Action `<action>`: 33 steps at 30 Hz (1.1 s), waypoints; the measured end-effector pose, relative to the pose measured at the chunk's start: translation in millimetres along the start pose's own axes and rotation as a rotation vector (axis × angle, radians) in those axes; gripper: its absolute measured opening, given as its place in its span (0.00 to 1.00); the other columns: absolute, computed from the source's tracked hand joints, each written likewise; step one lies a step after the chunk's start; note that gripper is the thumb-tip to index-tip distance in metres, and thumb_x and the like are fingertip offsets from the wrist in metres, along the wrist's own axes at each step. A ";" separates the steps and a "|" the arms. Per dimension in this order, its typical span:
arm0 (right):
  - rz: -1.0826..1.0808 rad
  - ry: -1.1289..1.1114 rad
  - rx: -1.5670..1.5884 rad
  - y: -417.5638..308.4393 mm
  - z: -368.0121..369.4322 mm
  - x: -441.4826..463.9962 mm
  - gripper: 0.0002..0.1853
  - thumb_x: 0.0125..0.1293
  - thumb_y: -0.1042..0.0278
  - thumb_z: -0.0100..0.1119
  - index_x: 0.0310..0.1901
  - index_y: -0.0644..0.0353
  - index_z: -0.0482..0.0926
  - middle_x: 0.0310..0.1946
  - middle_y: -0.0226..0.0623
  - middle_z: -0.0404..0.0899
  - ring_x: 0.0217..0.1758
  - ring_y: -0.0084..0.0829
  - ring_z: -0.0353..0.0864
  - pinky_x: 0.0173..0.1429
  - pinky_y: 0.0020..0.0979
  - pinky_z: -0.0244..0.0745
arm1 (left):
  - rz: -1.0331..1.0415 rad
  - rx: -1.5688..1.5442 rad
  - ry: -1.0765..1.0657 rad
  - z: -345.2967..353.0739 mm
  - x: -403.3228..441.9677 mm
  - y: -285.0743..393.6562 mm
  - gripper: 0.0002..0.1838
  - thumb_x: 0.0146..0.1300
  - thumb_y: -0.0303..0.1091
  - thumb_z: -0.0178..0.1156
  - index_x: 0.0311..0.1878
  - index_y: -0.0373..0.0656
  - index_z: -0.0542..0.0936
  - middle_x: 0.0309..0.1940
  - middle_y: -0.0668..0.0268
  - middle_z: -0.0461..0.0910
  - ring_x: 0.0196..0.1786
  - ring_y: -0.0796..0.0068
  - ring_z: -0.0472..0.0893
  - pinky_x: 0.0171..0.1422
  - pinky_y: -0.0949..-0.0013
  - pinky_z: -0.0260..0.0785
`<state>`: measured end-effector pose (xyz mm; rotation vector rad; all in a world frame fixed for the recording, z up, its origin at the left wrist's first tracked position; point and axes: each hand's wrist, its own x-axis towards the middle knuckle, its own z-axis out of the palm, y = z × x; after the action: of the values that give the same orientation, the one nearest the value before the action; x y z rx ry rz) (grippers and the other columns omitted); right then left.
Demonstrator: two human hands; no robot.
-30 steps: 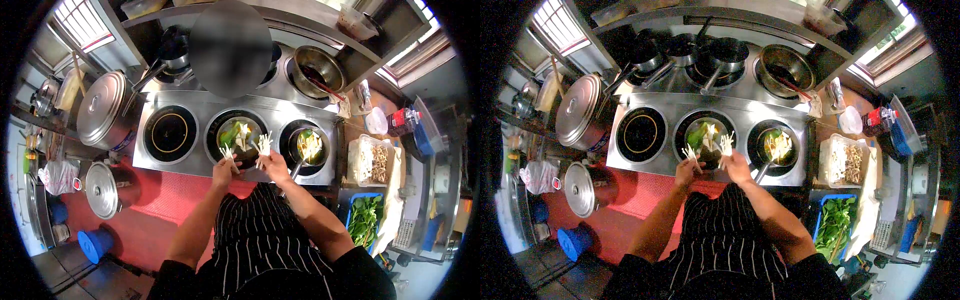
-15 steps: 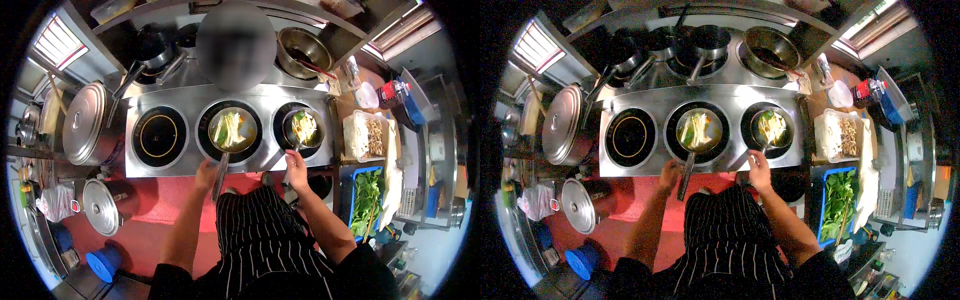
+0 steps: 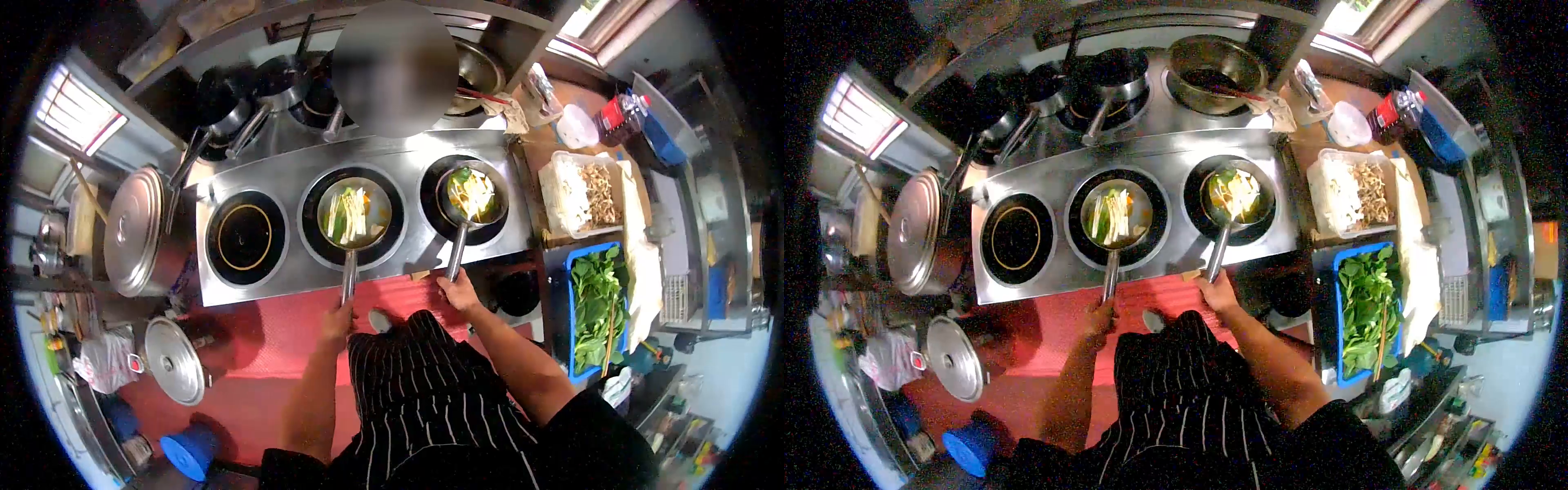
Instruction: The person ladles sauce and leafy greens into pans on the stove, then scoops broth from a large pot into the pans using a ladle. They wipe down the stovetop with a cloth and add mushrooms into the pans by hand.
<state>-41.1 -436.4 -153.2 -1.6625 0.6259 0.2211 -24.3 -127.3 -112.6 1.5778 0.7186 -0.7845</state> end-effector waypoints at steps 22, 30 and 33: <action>0.065 0.016 -0.009 0.9 -57.5 -30.1 0.32 0.61 0.54 0.61 0.59 0.65 0.63 0.38 0.52 0.80 0.33 0.41 0.83 0.39 0.40 0.79 | 0.033 -0.438 -0.095 47.2 -1.5 -12.1 0.18 0.68 0.54 0.58 0.46 0.51 0.71 0.29 0.64 0.78 0.25 0.70 0.78 0.27 0.66 0.73; -0.105 0.020 -0.113 38.6 -56.4 -26.2 0.36 0.64 0.53 0.59 0.69 0.58 0.57 0.33 0.50 0.81 0.32 0.42 0.84 0.39 0.41 0.79 | 0.169 -0.031 0.038 48.5 -34.2 -55.4 0.22 0.66 0.48 0.59 0.57 0.50 0.69 0.41 0.63 0.79 0.34 0.69 0.80 0.36 0.66 0.75; -0.017 -0.069 0.089 30.4 -65.1 -44.8 0.38 0.65 0.51 0.59 0.69 0.61 0.57 0.32 0.46 0.80 0.30 0.36 0.81 0.37 0.37 0.77 | 0.175 -0.067 0.068 50.4 -38.0 -54.3 0.20 0.66 0.45 0.59 0.57 0.51 0.68 0.42 0.61 0.79 0.33 0.69 0.80 0.37 0.64 0.75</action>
<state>-107.2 -488.6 -144.6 -1.5676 0.5617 0.2345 -95.1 -170.7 -118.2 1.5883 0.6394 -0.5760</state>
